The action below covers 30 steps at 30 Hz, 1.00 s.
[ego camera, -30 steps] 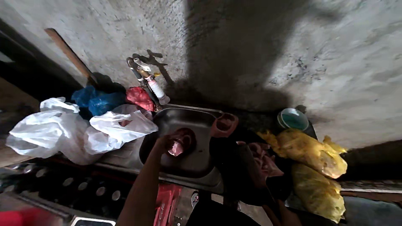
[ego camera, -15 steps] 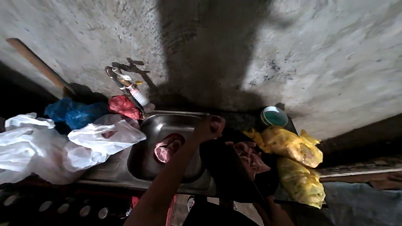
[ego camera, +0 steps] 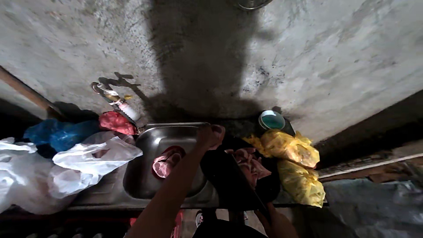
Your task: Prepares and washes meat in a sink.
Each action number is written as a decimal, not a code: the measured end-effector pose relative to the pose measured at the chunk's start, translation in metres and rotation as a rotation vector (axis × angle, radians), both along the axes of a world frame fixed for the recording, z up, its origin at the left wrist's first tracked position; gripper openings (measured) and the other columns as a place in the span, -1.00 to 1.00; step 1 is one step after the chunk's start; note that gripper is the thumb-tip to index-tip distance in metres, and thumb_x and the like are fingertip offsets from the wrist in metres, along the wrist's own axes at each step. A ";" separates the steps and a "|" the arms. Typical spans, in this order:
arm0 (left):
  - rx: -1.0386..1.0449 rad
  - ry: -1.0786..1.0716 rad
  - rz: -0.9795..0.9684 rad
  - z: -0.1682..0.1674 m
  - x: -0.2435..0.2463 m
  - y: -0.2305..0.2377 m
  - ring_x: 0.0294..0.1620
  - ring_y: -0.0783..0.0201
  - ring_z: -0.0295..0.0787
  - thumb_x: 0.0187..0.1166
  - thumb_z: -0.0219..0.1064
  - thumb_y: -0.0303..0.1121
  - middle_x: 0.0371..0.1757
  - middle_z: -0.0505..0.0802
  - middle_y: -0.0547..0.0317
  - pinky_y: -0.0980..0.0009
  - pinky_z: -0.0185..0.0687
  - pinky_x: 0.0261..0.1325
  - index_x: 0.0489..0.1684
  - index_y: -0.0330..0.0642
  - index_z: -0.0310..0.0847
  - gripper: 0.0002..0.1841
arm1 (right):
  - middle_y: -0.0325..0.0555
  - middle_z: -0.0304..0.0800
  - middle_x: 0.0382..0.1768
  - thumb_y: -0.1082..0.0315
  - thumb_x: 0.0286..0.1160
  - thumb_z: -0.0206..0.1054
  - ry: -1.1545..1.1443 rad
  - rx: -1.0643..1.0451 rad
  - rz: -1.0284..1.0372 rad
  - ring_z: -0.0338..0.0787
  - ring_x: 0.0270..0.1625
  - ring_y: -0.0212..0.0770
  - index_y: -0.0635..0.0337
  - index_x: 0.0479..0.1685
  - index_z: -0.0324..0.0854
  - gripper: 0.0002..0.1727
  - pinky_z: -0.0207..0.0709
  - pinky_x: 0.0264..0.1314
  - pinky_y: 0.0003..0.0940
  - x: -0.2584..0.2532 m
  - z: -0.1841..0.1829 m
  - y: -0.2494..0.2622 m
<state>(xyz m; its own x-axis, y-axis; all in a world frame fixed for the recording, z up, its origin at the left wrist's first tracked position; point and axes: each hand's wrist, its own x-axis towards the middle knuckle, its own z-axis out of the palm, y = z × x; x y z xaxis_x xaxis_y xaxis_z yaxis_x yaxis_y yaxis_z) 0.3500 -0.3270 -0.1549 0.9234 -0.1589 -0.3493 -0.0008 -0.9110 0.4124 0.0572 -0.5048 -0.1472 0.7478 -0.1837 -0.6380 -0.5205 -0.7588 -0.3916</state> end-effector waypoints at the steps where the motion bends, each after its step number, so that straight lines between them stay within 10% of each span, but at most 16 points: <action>1: 0.021 -0.001 0.003 0.002 0.000 -0.001 0.52 -0.34 0.50 0.22 0.69 -0.05 0.56 0.48 -0.44 -0.27 0.50 0.42 0.55 -0.39 0.40 -0.09 | 0.39 0.82 -0.09 -0.04 0.78 0.19 -0.004 0.000 0.004 0.84 0.06 0.38 0.36 0.51 0.41 -0.37 0.62 0.15 0.31 0.000 0.000 0.000; 24: 0.119 -0.002 -0.012 0.011 -0.011 -0.014 0.49 -0.34 0.52 0.19 0.70 -0.03 0.51 0.56 -0.39 -0.33 0.43 0.43 0.54 -0.39 0.40 -0.08 | 0.15 0.76 -0.33 0.12 0.76 0.26 -0.235 0.250 -0.165 0.78 -0.42 0.00 0.42 0.35 0.53 -0.50 0.70 -0.23 -0.01 -0.006 0.016 -0.037; 30: 0.109 0.047 -0.005 0.009 -0.025 -0.006 0.42 -0.36 0.59 0.20 0.66 0.07 0.40 0.65 -0.41 -0.31 0.45 0.42 0.64 -0.33 0.30 0.00 | 0.35 0.81 -0.10 0.07 0.76 0.25 -0.342 -0.041 -0.115 0.84 -0.02 0.31 0.41 0.41 0.52 -0.45 0.62 0.11 0.27 0.052 0.031 -0.059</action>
